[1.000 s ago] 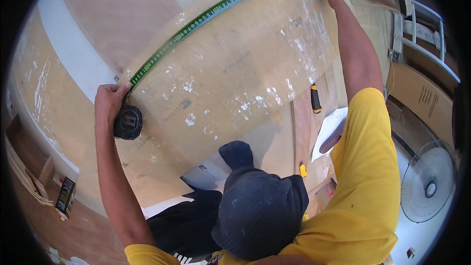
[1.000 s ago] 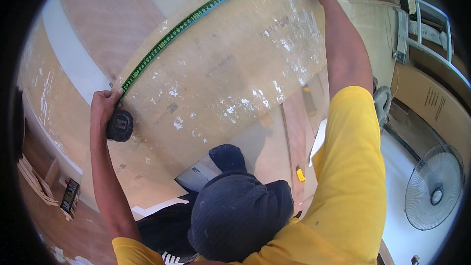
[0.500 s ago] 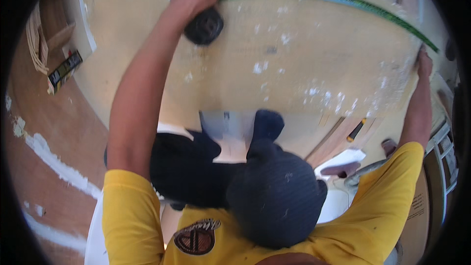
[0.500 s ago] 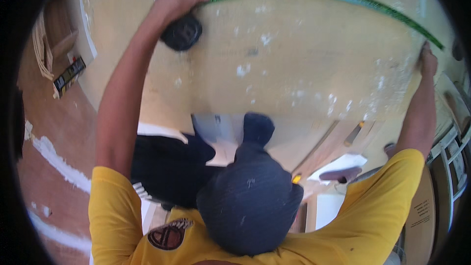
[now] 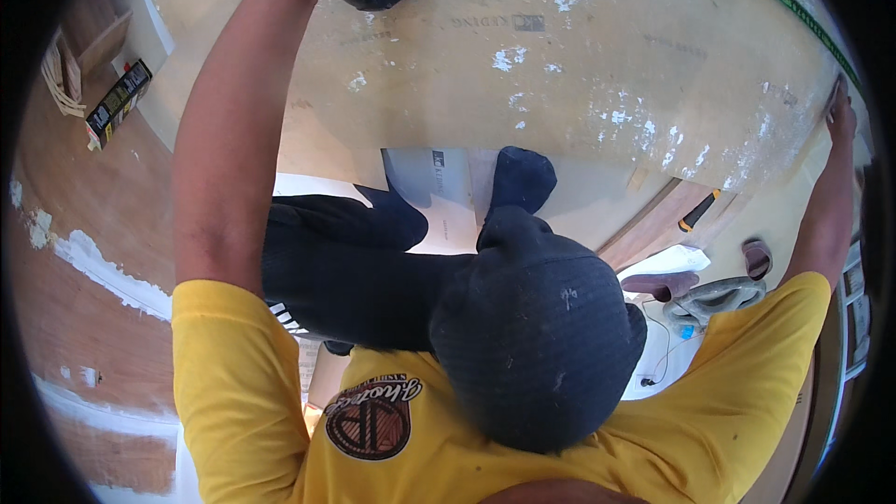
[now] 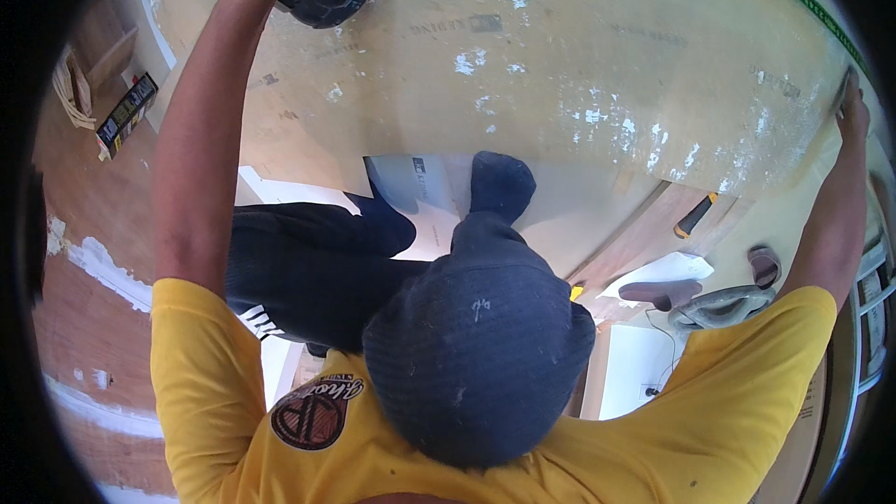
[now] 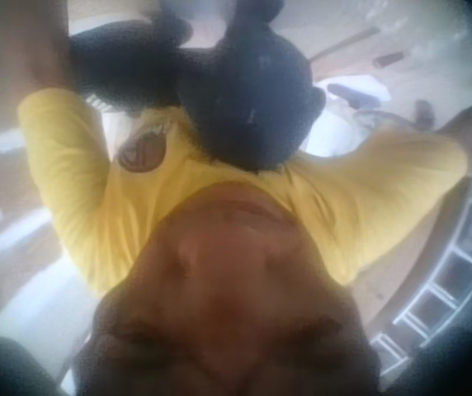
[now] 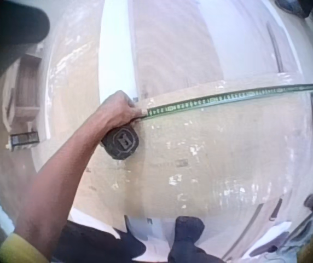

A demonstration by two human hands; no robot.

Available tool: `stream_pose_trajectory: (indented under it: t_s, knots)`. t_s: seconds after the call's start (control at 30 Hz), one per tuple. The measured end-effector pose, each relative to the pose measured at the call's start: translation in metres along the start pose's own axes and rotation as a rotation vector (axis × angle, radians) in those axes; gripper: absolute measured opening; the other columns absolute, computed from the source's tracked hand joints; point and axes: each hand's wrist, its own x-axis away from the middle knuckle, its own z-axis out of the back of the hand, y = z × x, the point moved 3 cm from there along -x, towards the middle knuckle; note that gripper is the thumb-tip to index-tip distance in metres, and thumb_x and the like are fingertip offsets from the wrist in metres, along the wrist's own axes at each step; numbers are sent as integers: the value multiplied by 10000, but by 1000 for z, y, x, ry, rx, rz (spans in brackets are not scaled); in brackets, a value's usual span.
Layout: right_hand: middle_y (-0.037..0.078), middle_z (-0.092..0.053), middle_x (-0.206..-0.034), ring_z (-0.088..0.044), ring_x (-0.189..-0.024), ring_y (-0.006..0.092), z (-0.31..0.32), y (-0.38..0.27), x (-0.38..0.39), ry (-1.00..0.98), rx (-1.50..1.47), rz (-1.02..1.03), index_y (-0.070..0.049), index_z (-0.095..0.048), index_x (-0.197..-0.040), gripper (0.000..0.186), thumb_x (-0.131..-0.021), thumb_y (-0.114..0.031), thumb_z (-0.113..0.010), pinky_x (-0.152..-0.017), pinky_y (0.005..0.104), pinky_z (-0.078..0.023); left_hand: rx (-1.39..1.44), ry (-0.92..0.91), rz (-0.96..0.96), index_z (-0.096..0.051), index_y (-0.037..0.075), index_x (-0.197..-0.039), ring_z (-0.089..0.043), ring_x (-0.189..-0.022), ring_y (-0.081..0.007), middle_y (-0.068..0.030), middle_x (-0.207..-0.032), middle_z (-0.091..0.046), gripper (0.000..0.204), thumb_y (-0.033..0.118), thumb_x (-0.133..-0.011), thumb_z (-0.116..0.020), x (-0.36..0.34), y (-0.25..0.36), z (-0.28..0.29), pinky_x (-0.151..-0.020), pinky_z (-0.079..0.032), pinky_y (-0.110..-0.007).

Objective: The person kneels on the floor and uses a utility knife to score and cut a large sheet of plywood along a straight line. They then measure and mark the plywood with a tape measure and pencil.

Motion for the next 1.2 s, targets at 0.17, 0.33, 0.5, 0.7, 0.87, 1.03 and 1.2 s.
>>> stream_pose_trajectory:
  t_s: [0.17,0.33,0.5,0.7,0.87,1.03,1.2]
  knots:
    - [171,-477,-1475,-411,-1379,310,0,0,-25,114,340,211,-18,-436,-1481,1084,-758,-815,-564,-1118,497,-305,-5,2,4,-740,-36,-729,-663,-588,-263,-192,-650,-681,376,334,-772,-790,-6,-5,0,-620,-511,-398]
    - [165,-492,-1452,-425,-1353,302,-4,8,-15,-46,3,-19,-47,-460,-1468,1050,-766,-821,-562,-1082,500,-335,38,-11,3,-741,-25,-724,-653,-574,-265,-187,-637,-672,377,346,-763,-797,-9,-6,-5,-611,-506,-405]
    - [111,-442,-1474,-429,-1335,277,-5,-2,-3,-75,31,28,-11,-439,-1448,1073,-748,-803,-624,-1008,522,-390,-24,30,1,-747,-6,-710,-649,-567,-264,-169,-629,-675,357,344,-769,-793,-5,-2,-2,-602,-503,-404]
    - [213,-394,-1531,-429,-1369,325,-6,15,2,45,366,169,88,-344,-1480,1244,-710,-857,-592,-1062,414,-399,44,-13,42,-752,0,-701,-650,-562,-281,-185,-640,-683,351,341,-778,-784,-7,-19,-17,-608,-516,-396]
    - [232,-431,-1504,-435,-1384,310,-2,46,17,150,382,169,80,-510,-1383,1202,-693,-904,-520,-1124,383,-337,-6,-76,-108,-684,-45,-675,-539,-507,-148,-90,-533,-581,497,416,-840,-763,-5,-14,-29,-551,-460,-351]
    - [196,-463,-1480,-451,-1350,312,-29,41,53,-87,-120,-63,64,-475,-1417,1159,-723,-860,-559,-1115,410,-338,-6,-90,-27,-723,-28,-735,-632,-586,-306,-187,-641,-657,500,467,-803,-761,-3,-12,-34,-644,-496,-415]
    - [159,-323,-1584,-318,-1454,309,16,-5,132,-173,-55,-43,-30,-233,-1563,1118,-807,-796,-535,-1130,565,-284,8,-54,-60,-731,-4,-716,-645,-613,-303,-189,-652,-661,468,455,-801,-763,12,-4,-29,-657,-497,-420]
